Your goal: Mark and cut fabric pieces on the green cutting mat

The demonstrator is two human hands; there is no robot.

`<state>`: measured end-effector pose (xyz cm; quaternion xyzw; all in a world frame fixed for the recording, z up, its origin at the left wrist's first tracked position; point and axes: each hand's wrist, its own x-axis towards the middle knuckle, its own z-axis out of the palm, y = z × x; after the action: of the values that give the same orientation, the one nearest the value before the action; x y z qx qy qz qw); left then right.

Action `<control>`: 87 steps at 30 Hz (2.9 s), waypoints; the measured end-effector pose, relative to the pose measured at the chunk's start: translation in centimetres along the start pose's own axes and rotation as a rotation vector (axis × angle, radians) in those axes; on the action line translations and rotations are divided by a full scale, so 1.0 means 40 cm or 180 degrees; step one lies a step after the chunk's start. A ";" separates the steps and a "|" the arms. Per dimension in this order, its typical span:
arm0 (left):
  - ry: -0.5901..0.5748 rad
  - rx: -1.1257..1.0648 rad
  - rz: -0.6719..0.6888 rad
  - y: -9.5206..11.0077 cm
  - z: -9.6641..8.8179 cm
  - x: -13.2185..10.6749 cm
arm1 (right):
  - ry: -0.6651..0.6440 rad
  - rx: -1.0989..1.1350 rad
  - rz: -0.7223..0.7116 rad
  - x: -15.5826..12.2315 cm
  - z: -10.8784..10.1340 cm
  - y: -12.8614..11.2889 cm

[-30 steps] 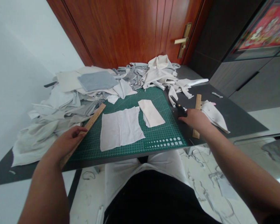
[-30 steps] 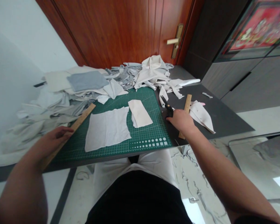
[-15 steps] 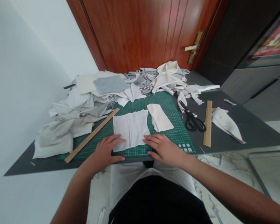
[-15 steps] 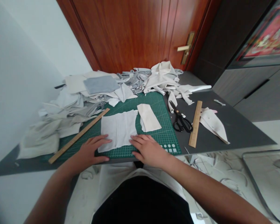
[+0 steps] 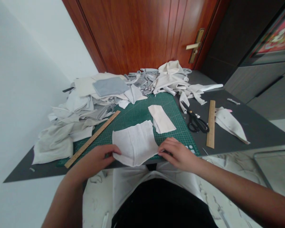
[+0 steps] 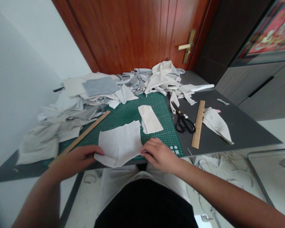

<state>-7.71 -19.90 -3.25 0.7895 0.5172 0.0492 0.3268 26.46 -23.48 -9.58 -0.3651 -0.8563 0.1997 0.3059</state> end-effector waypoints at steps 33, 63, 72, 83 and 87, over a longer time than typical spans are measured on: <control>0.0770 -0.0489 -0.0330 -0.060 0.026 0.008 | -0.0218 0.0325 0.0941 0.072 -0.006 0.005; 0.1184 0.1443 -0.0516 -0.065 0.160 0.096 | -0.0576 -0.1272 0.0348 0.154 0.142 0.026; 0.0799 0.1785 -0.1137 0.051 0.141 -0.006 | -0.0704 -0.1117 -0.0345 0.152 0.225 -0.091; 0.0236 -0.0108 0.0613 -0.043 0.058 0.005 | -0.0075 0.0393 -0.0084 0.097 0.161 -0.074; 0.0232 0.0059 0.0620 -0.030 0.079 0.040 | 0.0312 0.0227 0.1214 0.125 0.130 -0.065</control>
<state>-6.60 -19.71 -6.81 0.8367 0.4500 0.1046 0.2941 18.93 -22.06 -10.01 -0.5189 -0.7481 0.2662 0.3167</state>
